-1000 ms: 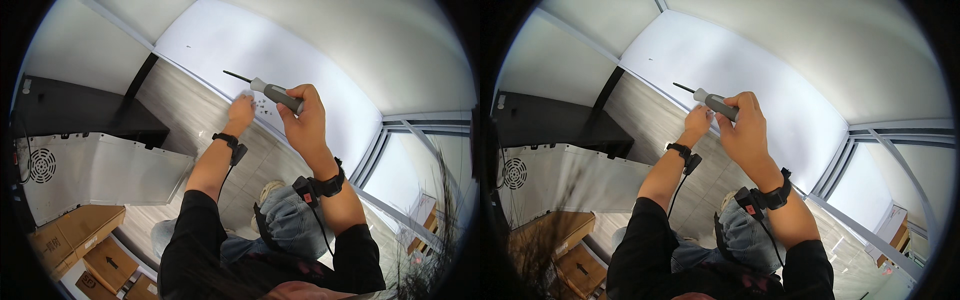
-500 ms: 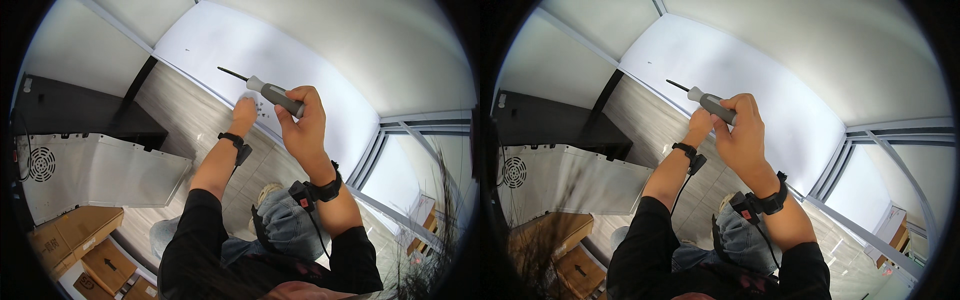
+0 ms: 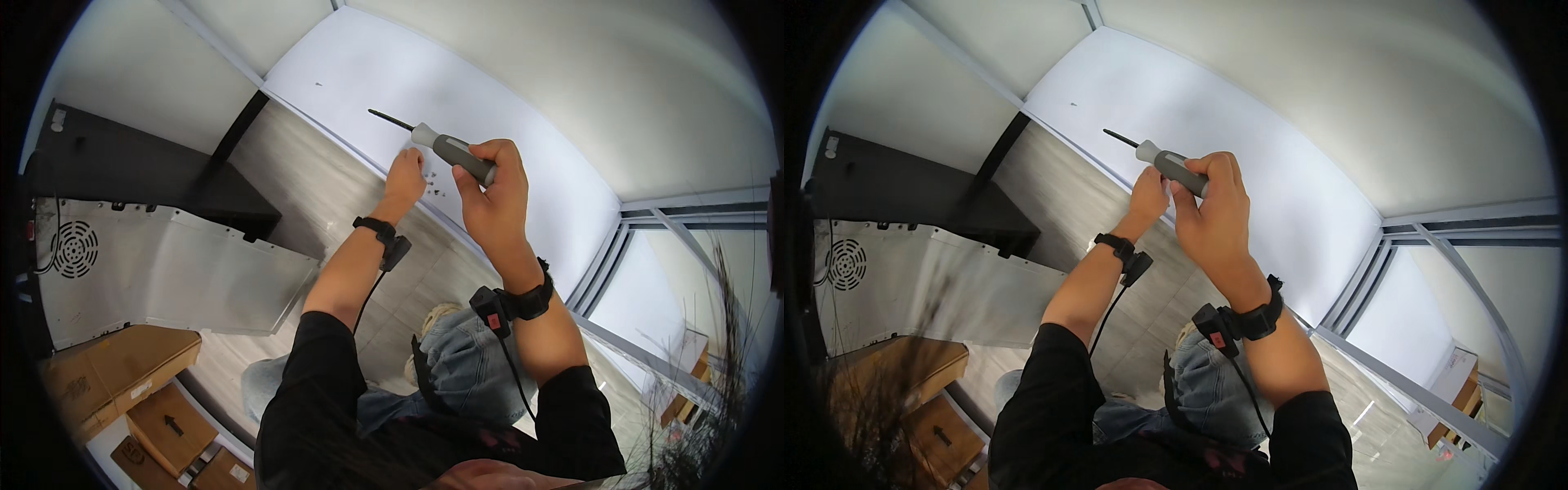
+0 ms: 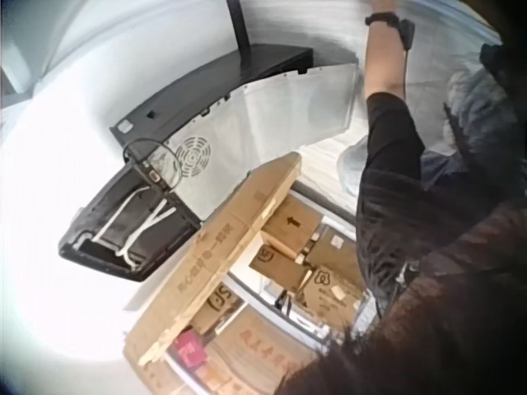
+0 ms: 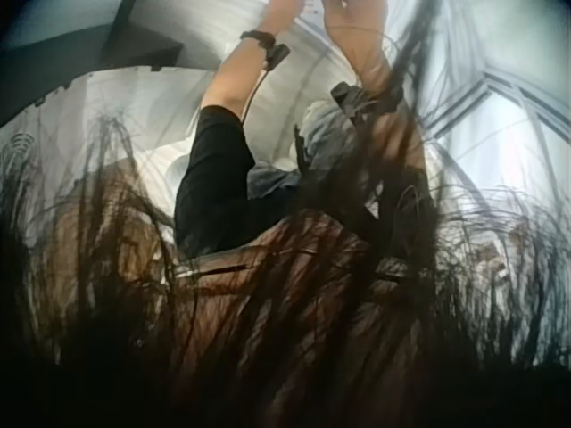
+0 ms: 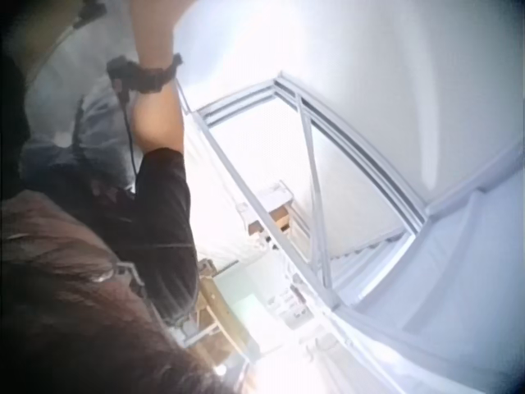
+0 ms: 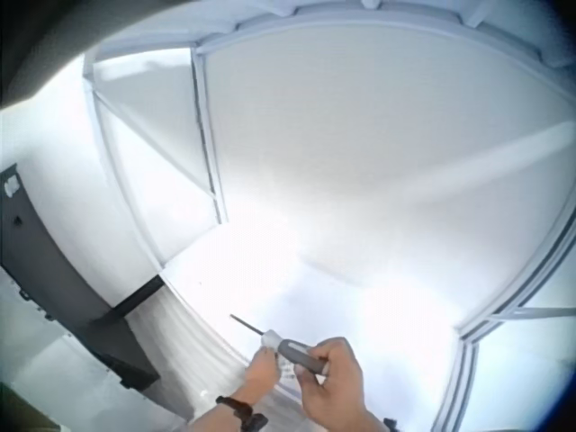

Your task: The person wipes the exterior of a beige and black electronic device with a blue cloth. They then pick up a metal backplate and align it with the device's rear. Using a screwdriver, they fasten the backplate to the device by inserting and tightening several screws.

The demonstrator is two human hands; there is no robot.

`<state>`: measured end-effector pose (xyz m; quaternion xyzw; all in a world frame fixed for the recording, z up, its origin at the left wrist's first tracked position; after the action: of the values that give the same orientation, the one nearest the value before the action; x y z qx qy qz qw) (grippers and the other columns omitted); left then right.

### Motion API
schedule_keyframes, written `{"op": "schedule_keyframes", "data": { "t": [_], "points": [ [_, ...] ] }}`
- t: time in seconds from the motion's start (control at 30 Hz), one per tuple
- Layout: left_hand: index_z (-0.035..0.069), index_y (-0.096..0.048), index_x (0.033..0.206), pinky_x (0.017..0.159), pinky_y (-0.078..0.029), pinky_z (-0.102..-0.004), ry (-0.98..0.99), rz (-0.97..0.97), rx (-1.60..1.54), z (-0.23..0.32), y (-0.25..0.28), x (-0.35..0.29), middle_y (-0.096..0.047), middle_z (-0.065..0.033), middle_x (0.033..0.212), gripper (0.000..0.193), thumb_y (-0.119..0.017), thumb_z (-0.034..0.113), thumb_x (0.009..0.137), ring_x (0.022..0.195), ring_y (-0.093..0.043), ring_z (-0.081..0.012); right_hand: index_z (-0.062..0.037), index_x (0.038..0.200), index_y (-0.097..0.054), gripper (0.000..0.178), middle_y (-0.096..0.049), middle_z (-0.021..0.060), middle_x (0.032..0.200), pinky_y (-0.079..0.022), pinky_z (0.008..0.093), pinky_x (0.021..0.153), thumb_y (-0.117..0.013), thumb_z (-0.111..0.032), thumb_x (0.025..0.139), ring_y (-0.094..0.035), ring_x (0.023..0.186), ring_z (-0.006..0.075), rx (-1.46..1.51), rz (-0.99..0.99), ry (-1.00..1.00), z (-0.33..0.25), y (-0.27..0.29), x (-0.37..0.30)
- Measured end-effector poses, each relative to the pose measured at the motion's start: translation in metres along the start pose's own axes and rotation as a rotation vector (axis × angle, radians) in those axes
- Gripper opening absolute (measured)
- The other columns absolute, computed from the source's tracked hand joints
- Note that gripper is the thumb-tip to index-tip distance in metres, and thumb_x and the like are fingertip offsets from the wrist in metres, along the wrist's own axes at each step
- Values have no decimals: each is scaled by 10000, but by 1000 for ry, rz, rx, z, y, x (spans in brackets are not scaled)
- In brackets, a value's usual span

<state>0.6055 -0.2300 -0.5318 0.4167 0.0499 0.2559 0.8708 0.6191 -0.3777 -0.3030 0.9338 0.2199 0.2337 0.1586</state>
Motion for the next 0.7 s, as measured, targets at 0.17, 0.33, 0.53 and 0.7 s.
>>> {"op": "schedule_keyframes", "data": {
  "t": [0.17, 0.33, 0.53, 0.7],
  "points": [
    [38, -624, 1054, 676, -476, -333, 240, 271, -550, -5, 70, 1, -612, -63, 851, 157, -549, 15, 919, 727, -565, -197, -28, 977, -523, 260, -584, 133, 962, -468, 388, 611, -700, 14, 792, -601, 783, 312, 37, -32, 4, -2, -9, -1],
    [35, -635, 1071, 667, -474, -245, 548, 301, -1207, 23, 197, -29, -597, 0, 884, 159, -502, 68, 990, 732, -527, -94, -31, 981, -522, 258, -594, 123, 931, -463, 368, 612, -704, 4, 801, -596, 781, 284, 153, -126, 20, -13, -18, -6],
    [24, -586, 1117, 725, -548, -271, 480, 494, -1485, 45, 272, -78, -620, -51, 948, 152, -509, 89, 1003, 786, -590, -131, -30, 1012, -513, 265, -584, 125, 935, -470, 343, 667, -685, 14, 815, -572, 776, 252, 371, -189, 179, -37, -21, -17],
    [25, -559, 1101, 783, -571, -307, 340, 531, -1719, 56, 295, -99, -624, -86, 1005, 142, -488, 116, 1018, 831, -613, -163, -30, 1025, -516, 264, -582, 115, 957, -477, 331, 682, -683, 9, 824, -569, 791, 215, 472, -217, 188, -52, -20, -25]
  ]
}}
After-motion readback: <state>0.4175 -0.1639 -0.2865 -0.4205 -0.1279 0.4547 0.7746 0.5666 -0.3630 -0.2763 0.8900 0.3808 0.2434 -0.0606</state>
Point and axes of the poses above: each hand's wrist, its own x-axis towards the middle knuckle, its own y-axis out of the back of the hand, z = x × y, the point moved 2 cm from there along x, towards the middle knuckle
